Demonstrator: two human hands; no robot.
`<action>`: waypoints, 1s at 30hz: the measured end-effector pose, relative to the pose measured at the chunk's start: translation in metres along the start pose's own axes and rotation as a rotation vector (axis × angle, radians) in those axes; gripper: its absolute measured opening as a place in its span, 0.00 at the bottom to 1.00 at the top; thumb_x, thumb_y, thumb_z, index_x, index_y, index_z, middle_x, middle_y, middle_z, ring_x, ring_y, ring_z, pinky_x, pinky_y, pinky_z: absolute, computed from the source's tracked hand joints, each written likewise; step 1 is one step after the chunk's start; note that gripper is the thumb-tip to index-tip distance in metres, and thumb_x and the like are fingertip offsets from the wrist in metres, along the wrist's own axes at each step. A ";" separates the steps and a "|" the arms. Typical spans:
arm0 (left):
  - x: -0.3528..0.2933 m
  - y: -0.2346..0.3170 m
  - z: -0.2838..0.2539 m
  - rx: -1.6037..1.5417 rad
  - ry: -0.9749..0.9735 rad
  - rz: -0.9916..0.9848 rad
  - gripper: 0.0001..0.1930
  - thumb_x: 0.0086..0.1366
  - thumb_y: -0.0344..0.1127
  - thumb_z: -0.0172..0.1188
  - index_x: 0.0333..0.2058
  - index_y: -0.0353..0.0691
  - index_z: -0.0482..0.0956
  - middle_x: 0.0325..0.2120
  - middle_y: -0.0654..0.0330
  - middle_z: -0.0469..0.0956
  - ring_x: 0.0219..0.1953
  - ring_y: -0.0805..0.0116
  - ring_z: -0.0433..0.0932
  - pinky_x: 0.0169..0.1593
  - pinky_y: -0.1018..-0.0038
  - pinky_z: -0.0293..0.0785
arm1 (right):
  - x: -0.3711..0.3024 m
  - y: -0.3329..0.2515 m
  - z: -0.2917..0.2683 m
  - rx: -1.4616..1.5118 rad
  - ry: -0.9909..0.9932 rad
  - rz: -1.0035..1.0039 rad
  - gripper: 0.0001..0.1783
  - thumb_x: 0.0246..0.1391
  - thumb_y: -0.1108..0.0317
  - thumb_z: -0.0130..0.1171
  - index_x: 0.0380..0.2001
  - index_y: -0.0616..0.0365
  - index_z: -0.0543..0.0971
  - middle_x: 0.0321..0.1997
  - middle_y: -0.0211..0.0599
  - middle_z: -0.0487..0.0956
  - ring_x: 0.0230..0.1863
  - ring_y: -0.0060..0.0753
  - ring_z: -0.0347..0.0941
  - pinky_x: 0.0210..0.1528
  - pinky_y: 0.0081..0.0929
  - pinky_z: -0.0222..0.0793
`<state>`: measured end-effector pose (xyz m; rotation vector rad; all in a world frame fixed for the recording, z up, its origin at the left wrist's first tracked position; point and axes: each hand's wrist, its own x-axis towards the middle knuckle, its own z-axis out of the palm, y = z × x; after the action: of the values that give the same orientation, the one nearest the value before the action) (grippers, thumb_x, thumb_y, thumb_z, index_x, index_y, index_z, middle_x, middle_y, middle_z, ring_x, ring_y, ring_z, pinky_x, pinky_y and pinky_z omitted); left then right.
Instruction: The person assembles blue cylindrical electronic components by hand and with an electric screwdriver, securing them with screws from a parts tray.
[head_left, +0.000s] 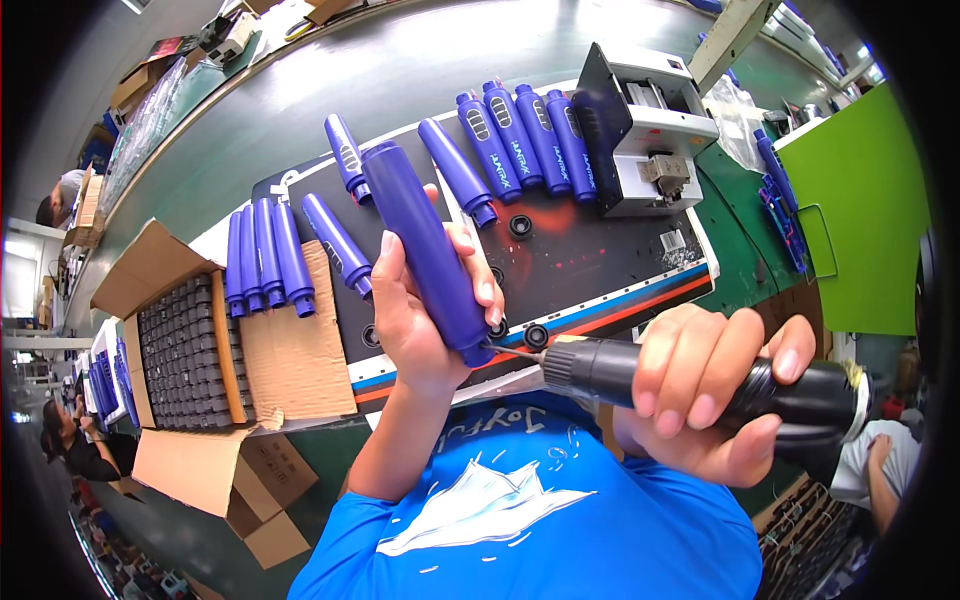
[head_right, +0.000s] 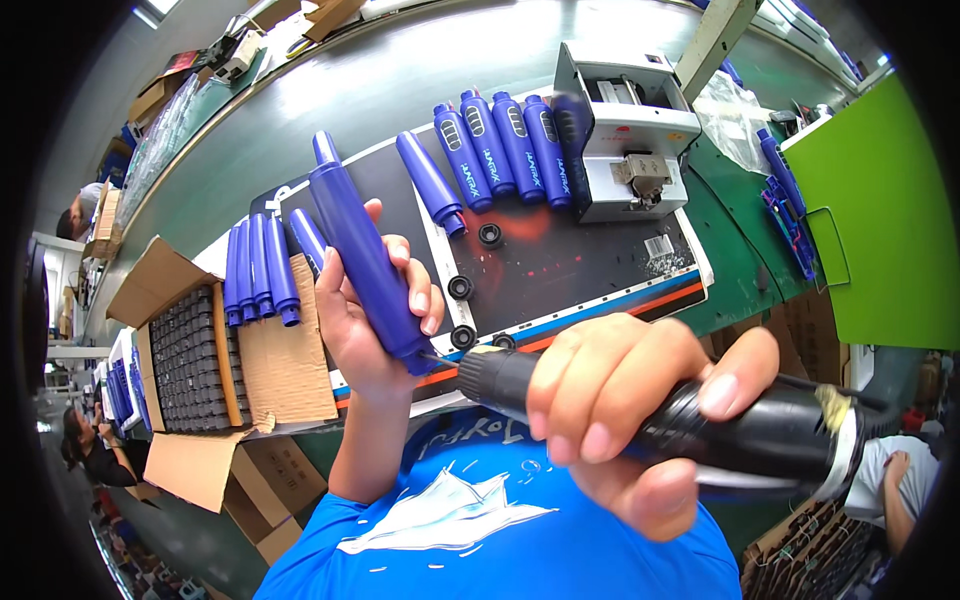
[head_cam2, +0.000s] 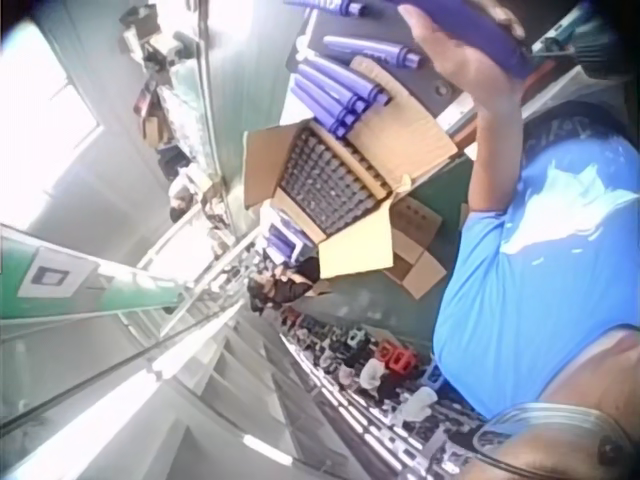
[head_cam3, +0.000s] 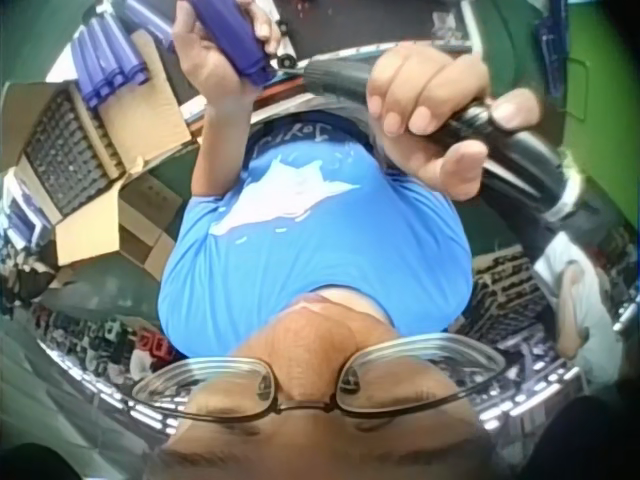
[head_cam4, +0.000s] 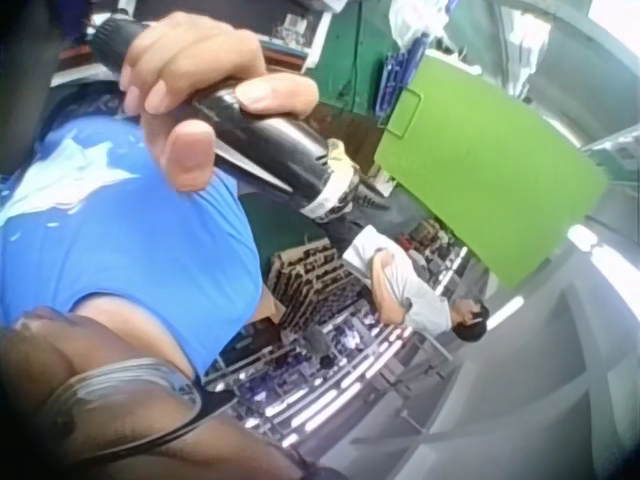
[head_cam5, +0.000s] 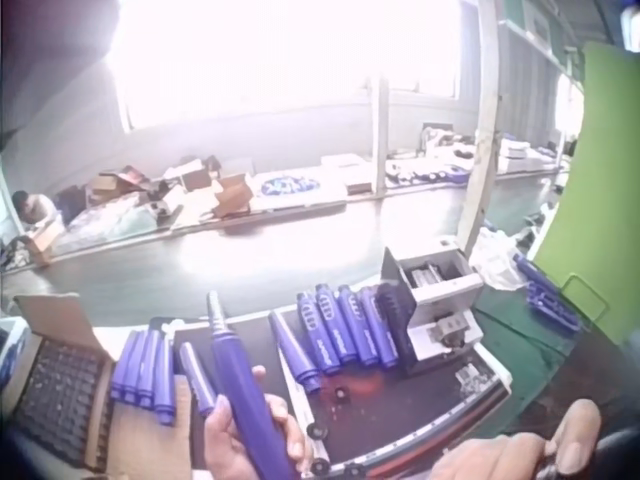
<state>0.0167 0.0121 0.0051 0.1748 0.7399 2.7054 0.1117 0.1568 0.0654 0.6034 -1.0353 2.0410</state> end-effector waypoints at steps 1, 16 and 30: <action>0.000 -0.002 -0.001 0.030 -0.010 0.008 0.28 0.77 0.51 0.34 0.65 0.35 0.58 0.35 0.55 0.71 0.24 0.68 0.73 0.20 0.72 0.72 | -0.001 0.004 0.003 -0.012 -0.019 -0.034 0.20 0.62 0.60 0.61 0.49 0.52 0.64 0.27 0.31 0.72 0.21 0.23 0.71 0.24 0.23 0.72; 0.028 0.014 -0.019 0.692 0.146 0.034 0.38 0.70 0.33 0.50 0.73 0.56 0.39 0.37 0.52 0.74 0.30 0.64 0.80 0.28 0.69 0.81 | -0.018 0.024 -0.013 -0.028 0.134 0.015 0.24 0.61 0.64 0.65 0.49 0.46 0.60 0.30 0.38 0.73 0.26 0.32 0.73 0.31 0.36 0.73; 0.106 0.040 -0.013 2.272 0.083 0.060 0.27 0.67 0.51 0.58 0.60 0.43 0.74 0.46 0.35 0.75 0.50 0.41 0.77 0.56 0.58 0.73 | 0.000 -0.001 -0.079 -0.173 0.380 -0.172 0.15 0.64 0.63 0.51 0.50 0.48 0.63 0.25 0.32 0.68 0.21 0.26 0.66 0.27 0.29 0.67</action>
<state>-0.0963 0.0103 0.0174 0.4770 3.0943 0.5385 0.1069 0.2222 0.0220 0.1953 -0.8865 1.8017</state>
